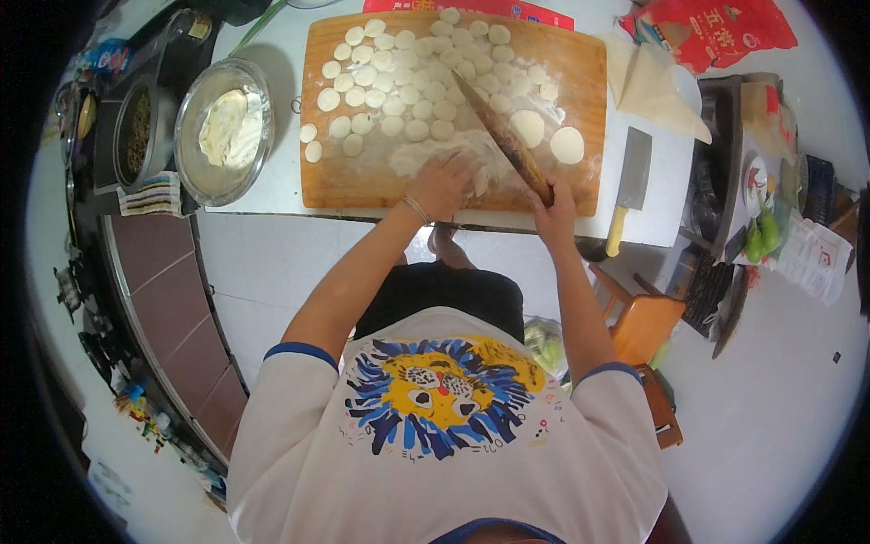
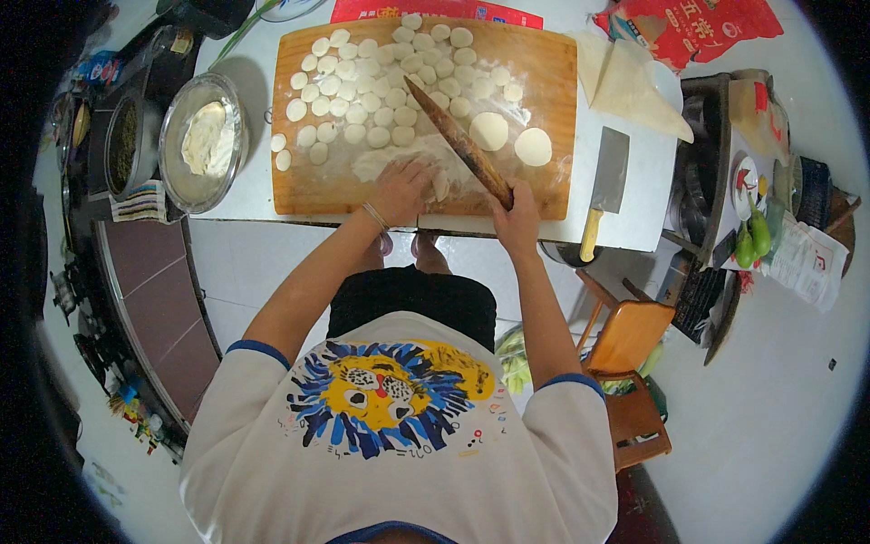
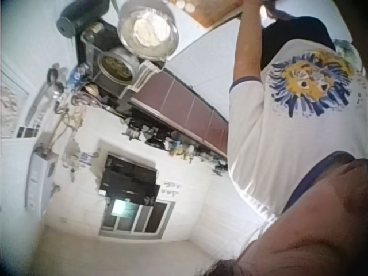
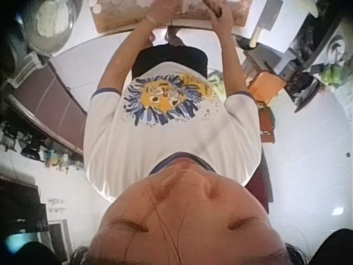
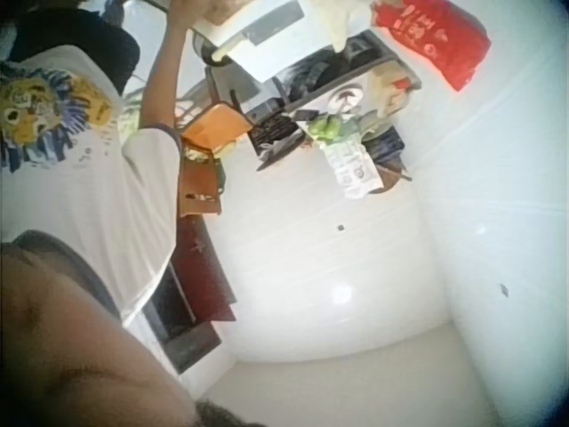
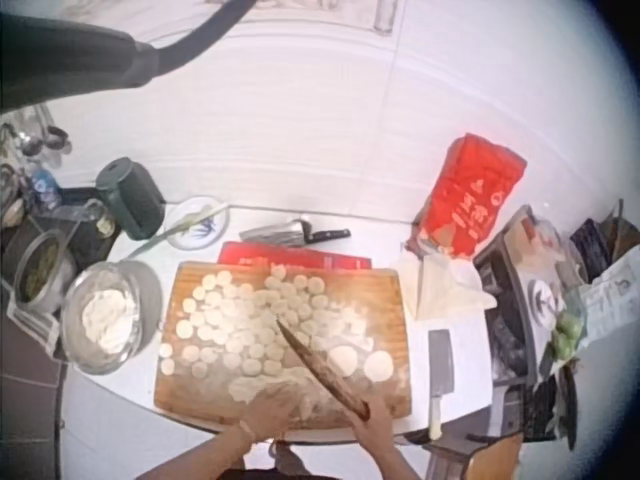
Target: The person uses a wooden rolling pin to flatten small balls of dough into thin, round discs on a floured wooden board. They repeatedly pick up dough balls, roll them, and place the finished discs in rows on the board.
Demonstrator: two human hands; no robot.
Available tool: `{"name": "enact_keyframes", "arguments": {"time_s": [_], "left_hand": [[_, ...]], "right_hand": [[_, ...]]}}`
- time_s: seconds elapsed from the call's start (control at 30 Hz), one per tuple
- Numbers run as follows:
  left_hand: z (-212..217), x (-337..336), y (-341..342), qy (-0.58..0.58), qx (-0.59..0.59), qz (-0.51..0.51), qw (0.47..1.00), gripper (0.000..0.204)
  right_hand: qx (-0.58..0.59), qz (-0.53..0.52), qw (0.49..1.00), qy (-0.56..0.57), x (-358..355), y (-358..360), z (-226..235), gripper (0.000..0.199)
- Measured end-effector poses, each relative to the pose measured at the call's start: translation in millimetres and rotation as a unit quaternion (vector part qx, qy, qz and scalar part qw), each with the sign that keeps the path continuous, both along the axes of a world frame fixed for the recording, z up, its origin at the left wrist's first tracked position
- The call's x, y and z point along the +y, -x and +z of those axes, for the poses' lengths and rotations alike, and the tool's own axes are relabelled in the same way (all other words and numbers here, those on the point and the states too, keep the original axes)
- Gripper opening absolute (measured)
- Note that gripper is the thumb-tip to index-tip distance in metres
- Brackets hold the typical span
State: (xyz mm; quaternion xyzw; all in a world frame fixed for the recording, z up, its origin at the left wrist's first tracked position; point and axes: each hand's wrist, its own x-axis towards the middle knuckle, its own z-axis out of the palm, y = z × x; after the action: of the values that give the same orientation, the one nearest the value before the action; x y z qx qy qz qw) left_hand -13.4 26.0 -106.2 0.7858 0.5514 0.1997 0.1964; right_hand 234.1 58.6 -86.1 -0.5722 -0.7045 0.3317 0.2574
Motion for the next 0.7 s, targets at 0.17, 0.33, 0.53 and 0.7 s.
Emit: {"name": "enact_keyframes", "arguments": {"time_s": [0.17,0.33,0.53,0.7], "left_hand": [[-3.5,19.6,8.3,-0.058,0.044,-0.115,0.991,0.047],[1.9,22.7,8.3,0.009,0.065,-0.126,0.99,0.042],[-9.4,13.3,21.8,-0.028,0.103,-0.1,0.989,0.037],[-2.8,-27.5,46.0,-0.031,0.11,-0.093,0.989,0.052]], "right_hand": [[-0.037,0.006,0.999,0.021,-9.9,2.6,1.6,0.036],[-0.052,0.003,0.998,0.022,-16.2,-0.1,-6.2,0.039],[-0.054,0.002,0.997,0.046,-18.4,6.7,-0.5,0.038],[-0.087,0.03,0.996,0.013,-19.8,8.6,2.1,0.039]]}}
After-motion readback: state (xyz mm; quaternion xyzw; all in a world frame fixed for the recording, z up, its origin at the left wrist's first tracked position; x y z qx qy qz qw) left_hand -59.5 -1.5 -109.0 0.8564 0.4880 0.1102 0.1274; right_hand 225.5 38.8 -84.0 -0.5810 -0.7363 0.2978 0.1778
